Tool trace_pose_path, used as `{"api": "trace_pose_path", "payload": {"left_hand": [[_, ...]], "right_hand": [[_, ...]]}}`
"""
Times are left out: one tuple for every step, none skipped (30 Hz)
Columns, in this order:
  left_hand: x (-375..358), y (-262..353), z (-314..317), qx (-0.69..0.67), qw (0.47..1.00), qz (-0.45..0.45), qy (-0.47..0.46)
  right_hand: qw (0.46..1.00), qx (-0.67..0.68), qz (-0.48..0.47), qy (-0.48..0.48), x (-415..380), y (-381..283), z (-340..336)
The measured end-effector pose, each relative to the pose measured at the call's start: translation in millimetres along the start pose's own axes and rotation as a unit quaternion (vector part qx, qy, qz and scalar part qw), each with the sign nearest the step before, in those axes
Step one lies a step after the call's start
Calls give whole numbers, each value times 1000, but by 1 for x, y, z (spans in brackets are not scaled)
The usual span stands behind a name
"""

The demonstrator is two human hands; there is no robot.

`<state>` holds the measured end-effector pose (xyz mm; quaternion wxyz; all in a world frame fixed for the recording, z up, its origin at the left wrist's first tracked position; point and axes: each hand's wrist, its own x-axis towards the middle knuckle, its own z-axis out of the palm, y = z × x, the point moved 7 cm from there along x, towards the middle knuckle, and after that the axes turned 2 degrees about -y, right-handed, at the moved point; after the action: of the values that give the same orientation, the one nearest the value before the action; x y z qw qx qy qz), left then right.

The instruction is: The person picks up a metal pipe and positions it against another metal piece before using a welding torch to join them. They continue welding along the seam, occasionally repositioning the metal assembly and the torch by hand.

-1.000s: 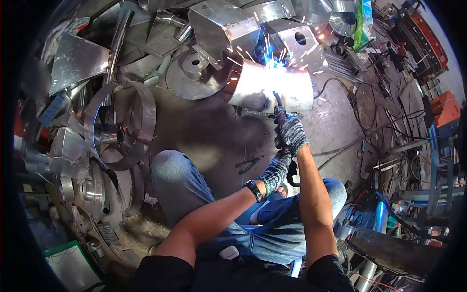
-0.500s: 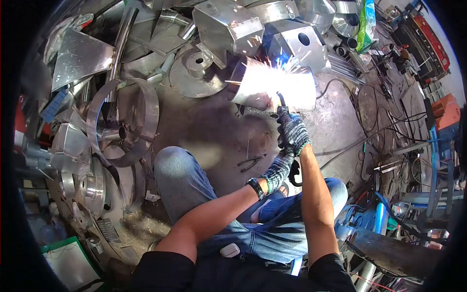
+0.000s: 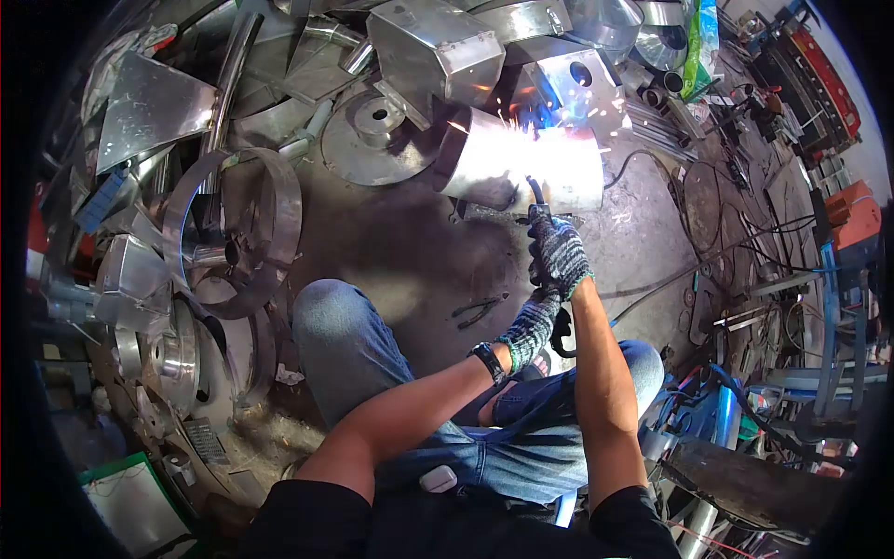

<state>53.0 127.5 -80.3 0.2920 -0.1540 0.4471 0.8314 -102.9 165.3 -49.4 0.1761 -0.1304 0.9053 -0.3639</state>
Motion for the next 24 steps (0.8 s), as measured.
{"api": "trace_pose_path", "payload": {"left_hand": [[-2, 4, 1, -4, 1000, 16, 1], [-4, 6, 2, -5, 1000, 15, 1], [-8, 5, 3, -21, 1000, -1, -2], [-11, 7, 5, -37, 999, -16, -5], [-2, -2, 1, -36, 999, -16, -6], [11, -10, -8, 25, 999, 20, 4], [9, 0, -7, 84, 995, 55, 13], [6, 4, -5, 84, 995, 56, 13], [2, 2, -2, 46, 999, 27, 7], [-4, 3, 1, 8, 1000, -2, 2], [-3, 1, 0, 7, 1000, -2, 3], [0, -4, 1, -26, 1000, -7, -5], [-2, -1, 5, -58, 998, -11, -12], [-5, 3, 6, -59, 998, -11, -13], [-9, 8, 6, -32, 999, 8, -6], [-13, 14, 7, -6, 1000, 27, 1], [-10, 12, 6, -6, 1000, 27, 1], [-6, 6, 5, -33, 999, 16, -10], [-3, 1, 5, -60, 998, 6, -20], [-4, 1, 5, -60, 998, 5, -20], [-4, 1, 6, -55, 998, 1, -16], [-4, 0, 5, -50, 999, -2, -13], [-4, 0, 4, -50, 999, -3, -12], [-5, 7, -1, 54, 997, 46, 20]], "right_hand": [[1000, 2, -19, 11, 1, 1, 0], [1000, 3, -18, 11, 4, 7, 5], [994, 103, 5, 37, 6, 17, 7], [977, 203, 27, 64, 8, 26, 7], [977, 203, 27, 65, 7, 26, 6], [980, 182, -47, 71, 3, 17, 4], [977, 160, -121, 76, -1, 5, 0], [977, 159, -121, 76, -1, 4, -3], [995, 44, -86, 27, 1, 5, 0], [996, -73, -50, -23, 2, 8, 6], [996, -73, -50, -24, 1, 5, 7], [996, -78, -49, -16, -1, 2, 6], [995, -83, -47, -7, 1, 7, 7], [995, -84, -48, -7, 4, 11, 8], [998, -46, -39, -7, 7, 16, 8], [999, -7, -31, -8, 8, 19, 8], [999, -8, -31, -8, 8, 21, 8], [998, -42, -52, -3, 7, 19, 7], [994, -76, -73, 1, 4, 10, 5], [994, -75, -73, 1, -3, -7, 1], [998, 61, -16, 28, -9, -17, -5], [978, 196, 42, 55, -14, -18, -8], [980, 164, -85, 79, -13, -31, -9], [966, 242, 63, 68, -16, -12, -6]]}}
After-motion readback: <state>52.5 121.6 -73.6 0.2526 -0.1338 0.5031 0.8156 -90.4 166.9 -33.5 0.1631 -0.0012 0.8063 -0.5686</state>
